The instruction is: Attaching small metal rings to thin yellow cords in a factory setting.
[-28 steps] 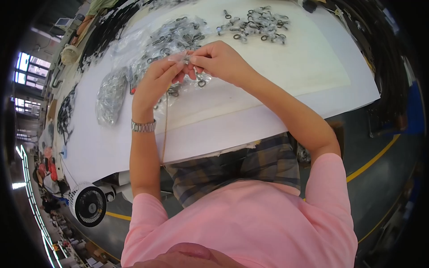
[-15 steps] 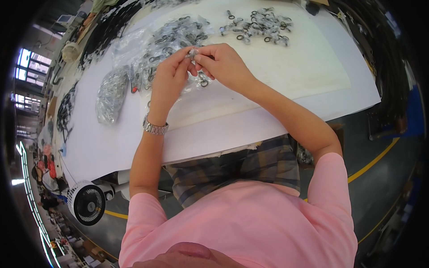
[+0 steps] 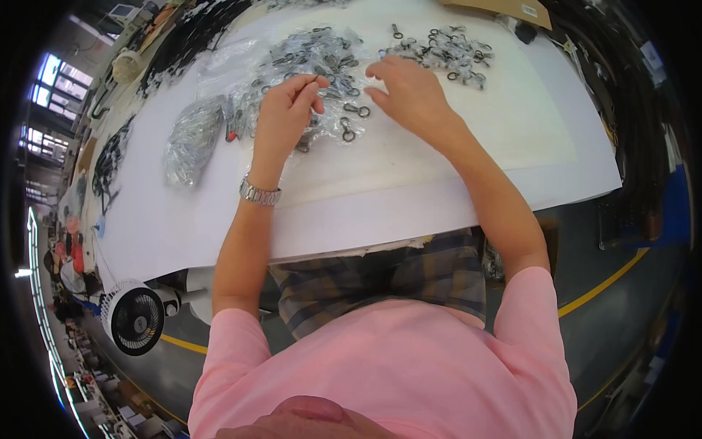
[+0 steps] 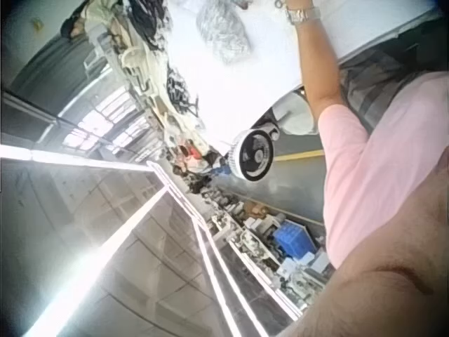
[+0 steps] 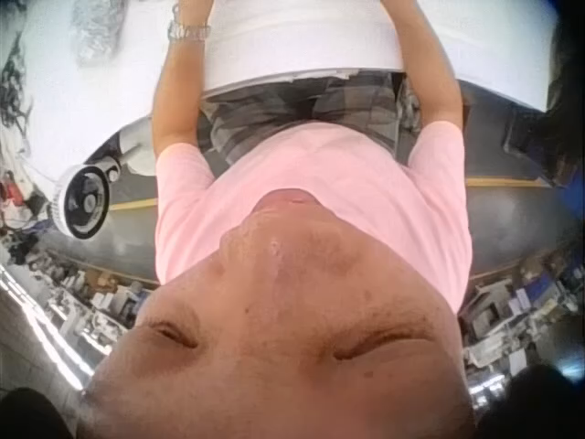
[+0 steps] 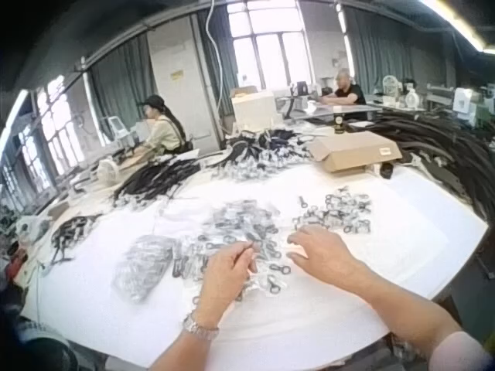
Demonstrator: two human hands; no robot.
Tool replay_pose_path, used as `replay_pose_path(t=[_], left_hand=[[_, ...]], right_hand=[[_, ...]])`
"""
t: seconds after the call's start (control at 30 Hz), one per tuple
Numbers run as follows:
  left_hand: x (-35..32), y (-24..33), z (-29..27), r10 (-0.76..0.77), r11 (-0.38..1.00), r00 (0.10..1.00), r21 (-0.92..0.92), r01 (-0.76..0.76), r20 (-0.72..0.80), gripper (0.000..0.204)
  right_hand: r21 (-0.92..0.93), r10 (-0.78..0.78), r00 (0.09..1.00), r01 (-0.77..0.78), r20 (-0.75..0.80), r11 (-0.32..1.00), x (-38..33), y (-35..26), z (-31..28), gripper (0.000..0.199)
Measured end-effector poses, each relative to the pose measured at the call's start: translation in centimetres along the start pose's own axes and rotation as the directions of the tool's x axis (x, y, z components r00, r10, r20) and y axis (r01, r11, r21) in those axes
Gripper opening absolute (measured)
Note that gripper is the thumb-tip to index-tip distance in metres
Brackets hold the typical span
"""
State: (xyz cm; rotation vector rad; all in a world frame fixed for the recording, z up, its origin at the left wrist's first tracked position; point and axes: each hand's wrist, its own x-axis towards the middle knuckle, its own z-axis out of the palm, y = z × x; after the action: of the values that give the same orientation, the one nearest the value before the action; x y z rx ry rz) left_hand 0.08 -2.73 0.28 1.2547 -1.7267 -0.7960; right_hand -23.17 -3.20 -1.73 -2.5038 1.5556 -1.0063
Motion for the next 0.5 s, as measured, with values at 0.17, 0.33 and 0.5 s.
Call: replay_pose_path(t=[0.17,0.33,0.5], left_hand=[[0.4,-0.9,0.5,0.267,0.961,0.963,0.079,-0.264,-0.028,0.021],[1.5,-3.1,3.6,0.451,0.883,0.872,0.235,-0.406,-0.188,0.02],[0.1,-4.1,3.3,0.524,0.844,0.815,0.281,-0.457,-0.247,0.02]], right_hand=[[-0.179,-0.075,0.989,0.097,0.127,0.979,-1.2,-2.8,2.8,0.014],[-0.204,0.002,0.992,0.024,0.127,0.979,-2.1,-0.1,1.8,0.014],[0.229,0.155,0.933,-0.236,0.324,0.944,-0.4,-0.1,2.4,0.02]])
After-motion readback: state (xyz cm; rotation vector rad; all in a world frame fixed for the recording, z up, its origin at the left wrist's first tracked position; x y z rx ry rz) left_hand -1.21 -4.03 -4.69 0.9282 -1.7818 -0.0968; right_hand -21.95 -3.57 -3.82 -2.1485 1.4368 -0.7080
